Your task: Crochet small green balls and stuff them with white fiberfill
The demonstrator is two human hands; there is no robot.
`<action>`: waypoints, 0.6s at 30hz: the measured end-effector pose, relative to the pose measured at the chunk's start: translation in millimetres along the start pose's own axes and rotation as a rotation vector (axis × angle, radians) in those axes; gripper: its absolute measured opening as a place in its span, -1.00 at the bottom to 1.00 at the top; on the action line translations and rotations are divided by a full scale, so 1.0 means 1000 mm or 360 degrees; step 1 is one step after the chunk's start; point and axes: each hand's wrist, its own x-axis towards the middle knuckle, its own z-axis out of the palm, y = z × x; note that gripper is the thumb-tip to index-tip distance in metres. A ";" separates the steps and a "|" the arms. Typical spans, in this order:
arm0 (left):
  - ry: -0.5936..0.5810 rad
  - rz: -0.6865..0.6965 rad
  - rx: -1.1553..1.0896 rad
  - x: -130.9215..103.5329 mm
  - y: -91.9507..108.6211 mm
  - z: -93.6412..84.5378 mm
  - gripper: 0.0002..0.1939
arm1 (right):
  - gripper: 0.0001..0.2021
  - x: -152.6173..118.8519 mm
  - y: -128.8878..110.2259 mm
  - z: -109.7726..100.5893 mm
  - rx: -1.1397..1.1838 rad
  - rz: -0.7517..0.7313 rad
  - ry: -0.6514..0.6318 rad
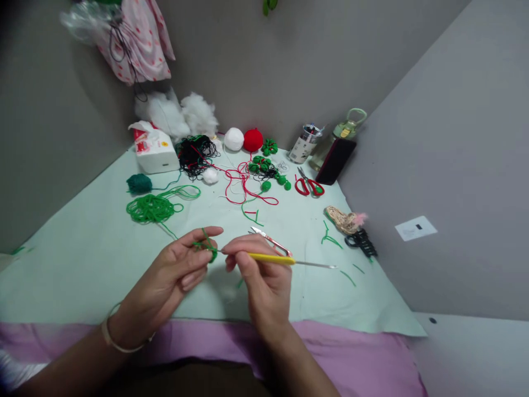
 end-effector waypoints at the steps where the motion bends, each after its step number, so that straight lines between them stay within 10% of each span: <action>1: -0.0003 0.0049 0.0084 0.000 -0.001 0.000 -0.70 | -0.80 0.001 0.000 0.001 0.0016 0.0004 -0.0042; 18: -0.0028 0.0211 0.0296 -0.005 -0.003 -0.004 -0.74 | -0.76 -0.001 0.000 -0.003 0.0304 0.0197 -0.0087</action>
